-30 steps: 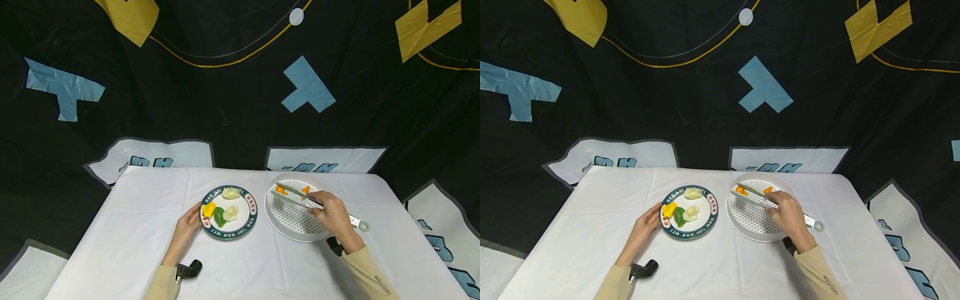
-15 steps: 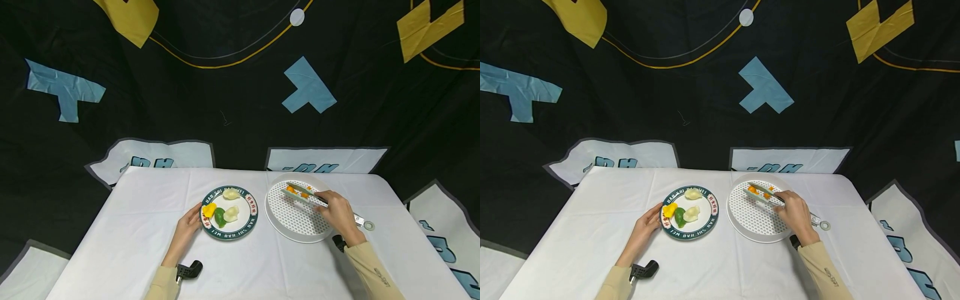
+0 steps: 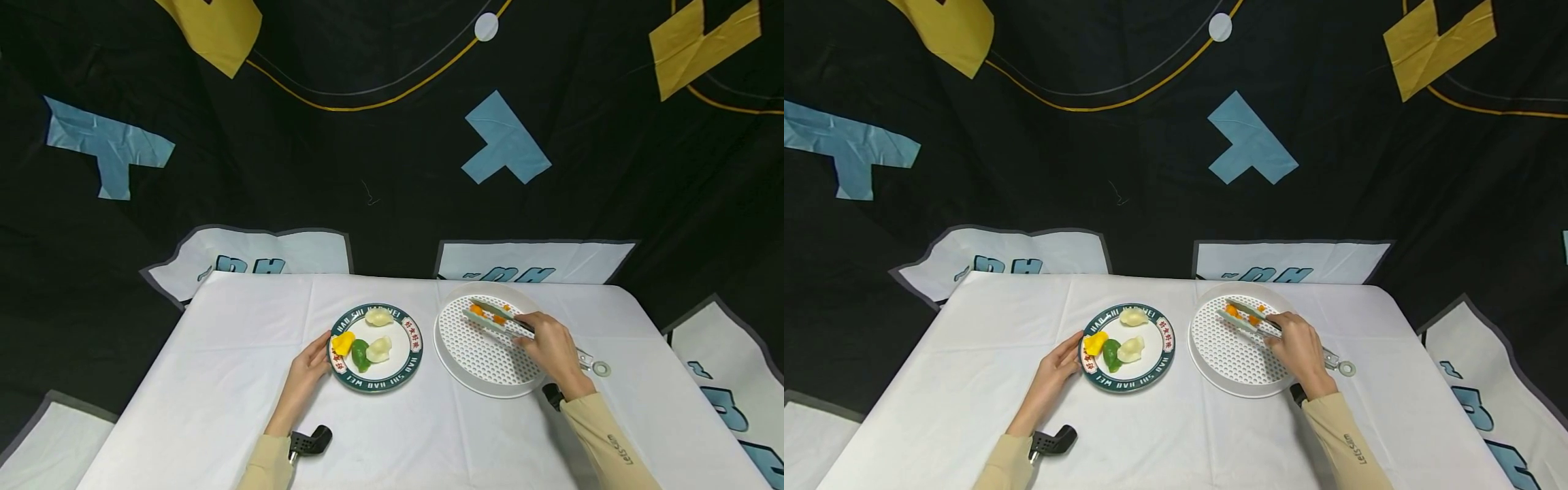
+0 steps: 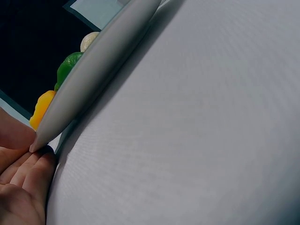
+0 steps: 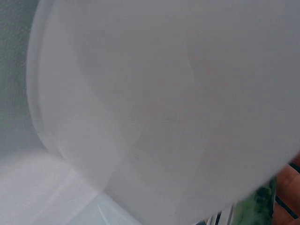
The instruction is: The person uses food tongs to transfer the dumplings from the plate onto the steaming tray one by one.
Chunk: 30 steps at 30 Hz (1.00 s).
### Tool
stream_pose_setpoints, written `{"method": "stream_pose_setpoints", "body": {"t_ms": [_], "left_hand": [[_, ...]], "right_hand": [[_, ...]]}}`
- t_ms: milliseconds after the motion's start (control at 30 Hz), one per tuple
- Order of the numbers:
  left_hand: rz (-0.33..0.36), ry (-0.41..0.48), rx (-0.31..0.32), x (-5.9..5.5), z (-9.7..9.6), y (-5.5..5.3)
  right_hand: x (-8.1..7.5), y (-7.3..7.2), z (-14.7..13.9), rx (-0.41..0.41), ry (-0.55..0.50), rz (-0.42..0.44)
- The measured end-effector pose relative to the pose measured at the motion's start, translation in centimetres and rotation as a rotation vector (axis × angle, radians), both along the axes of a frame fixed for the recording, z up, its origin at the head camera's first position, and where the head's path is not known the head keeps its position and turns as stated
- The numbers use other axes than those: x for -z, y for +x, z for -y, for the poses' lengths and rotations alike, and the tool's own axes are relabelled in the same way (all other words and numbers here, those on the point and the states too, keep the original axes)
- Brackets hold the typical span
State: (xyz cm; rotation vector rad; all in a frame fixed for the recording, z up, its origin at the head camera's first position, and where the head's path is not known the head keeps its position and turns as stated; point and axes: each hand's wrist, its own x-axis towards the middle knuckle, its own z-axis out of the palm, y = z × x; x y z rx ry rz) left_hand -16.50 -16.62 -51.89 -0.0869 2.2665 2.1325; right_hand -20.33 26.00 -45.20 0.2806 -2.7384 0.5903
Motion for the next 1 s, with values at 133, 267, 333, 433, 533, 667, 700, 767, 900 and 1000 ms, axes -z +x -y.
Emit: {"method": "stream_pose_setpoints", "body": {"t_ms": [133, 267, 333, 433, 533, 667, 700, 767, 900, 1000], "left_hand": [[-0.017, 0.0, 0.001, -0.07, -0.04, 0.04], [-0.017, 0.005, 0.003, -0.12, -0.05, -0.02], [-0.012, 0.008, 0.006, -0.15, -0.04, -0.03], [-0.002, -0.001, 0.004, -0.2, -0.04, -0.02], [0.002, -0.014, 0.003, -0.26, -0.05, 0.01], [0.01, -0.019, 0.004, -0.32, -0.02, 0.07], [0.015, -0.018, 0.002, -0.34, -0.02, 0.08], [0.013, -0.013, 0.004, -0.34, 0.0, 0.12], [-0.004, -0.012, 0.01, -0.36, -0.03, 0.11], [-0.002, -0.012, 0.01, -0.37, -0.04, 0.13]], "right_hand": [[0.07, 0.05, -0.08, 0.013, 0.0, 0.009], [0.15, 0.08, -0.15, 0.033, 0.004, 0.018], [0.19, 0.09, -0.21, 0.04, 0.004, 0.02], [0.22, 0.13, -0.27, 0.048, -0.002, 0.025], [0.24, 0.27, -0.31, 0.056, -0.005, 0.041], [0.23, 0.44, -0.41, 0.059, -0.004, 0.046], [0.21, 0.47, -0.43, 0.058, -0.004, 0.042], [0.15, 0.57, -0.47, 0.052, -0.008, 0.031], [-0.07, 0.72, -0.45, 0.046, -0.02, 0.023], [-0.19, 0.74, -0.33, 0.05, -0.026, 0.027]]}}
